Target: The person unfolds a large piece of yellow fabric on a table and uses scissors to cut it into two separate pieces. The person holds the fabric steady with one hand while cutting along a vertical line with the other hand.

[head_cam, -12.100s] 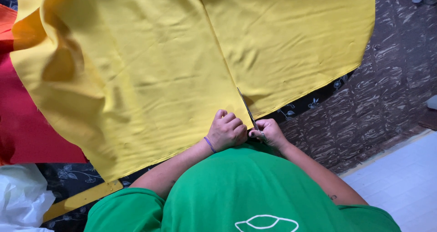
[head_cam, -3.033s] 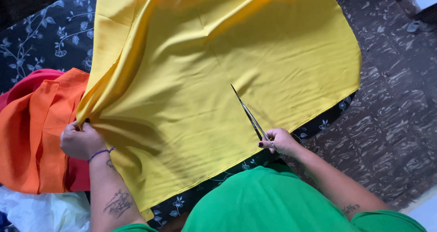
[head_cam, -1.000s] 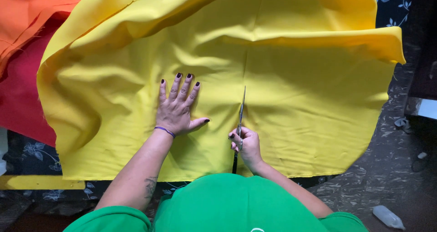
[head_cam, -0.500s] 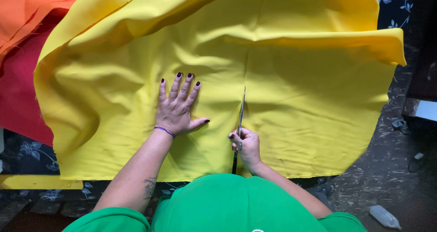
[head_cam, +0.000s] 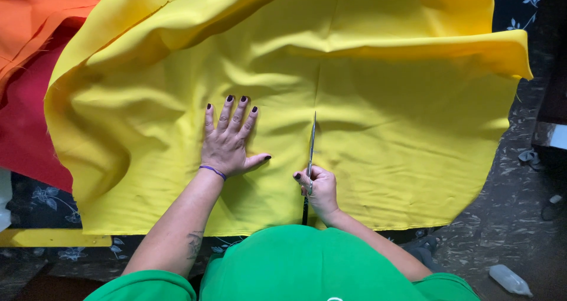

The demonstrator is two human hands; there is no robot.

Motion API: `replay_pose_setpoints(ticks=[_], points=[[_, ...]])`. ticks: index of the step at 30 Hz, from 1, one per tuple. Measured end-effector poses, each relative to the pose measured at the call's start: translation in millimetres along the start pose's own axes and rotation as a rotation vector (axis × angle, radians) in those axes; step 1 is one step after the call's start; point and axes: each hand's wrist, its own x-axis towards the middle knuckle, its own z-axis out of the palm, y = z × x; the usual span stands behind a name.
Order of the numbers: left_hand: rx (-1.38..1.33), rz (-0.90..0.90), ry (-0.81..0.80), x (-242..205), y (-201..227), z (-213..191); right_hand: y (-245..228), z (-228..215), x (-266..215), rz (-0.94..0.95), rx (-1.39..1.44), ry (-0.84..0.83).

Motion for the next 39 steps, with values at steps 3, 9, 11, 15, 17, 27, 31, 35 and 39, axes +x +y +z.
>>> replay_pose_setpoints(ticks=[3, 9, 11, 15, 17, 27, 31, 35, 39], points=[[0.009, 0.004, 0.001, 0.0, -1.2, 2.3, 7.8, -0.9, 3.4, -0.007, -0.014, 0.001], [0.011, -0.004, 0.001, -1.2, -1.1, 4.3, -8.8, 2.3, 0.4, 0.013, 0.039, -0.008], [0.013, -0.005, -0.006, -0.7, -1.5, 3.0, -11.2, 3.6, 2.1, 0.034, 0.082, -0.020], [0.020, -0.009, -0.011, -0.4, -0.7, 2.6, -3.0, 2.1, 13.8, 0.058, 0.163, -0.025], [0.022, -0.011, -0.010, -0.2, -0.6, 2.5, -9.6, 2.5, 17.5, 0.069, 0.174, -0.031], [0.027, -0.015, -0.012, 1.3, 1.5, -1.9, -17.0, 3.4, 34.3, 0.052, 0.172, -0.029], [0.022, -0.012, -0.012, 1.0, 0.4, -0.4, -24.6, 4.7, 35.4, 0.045, 0.169, -0.030], [0.020, -0.008, -0.005, 1.1, 0.5, -0.8, -22.0, 4.8, 35.2, 0.047, 0.167, -0.018], [0.021, -0.009, -0.005, 0.5, 0.3, 0.3, -17.6, 2.5, 38.4, 0.053, 0.144, -0.030]])
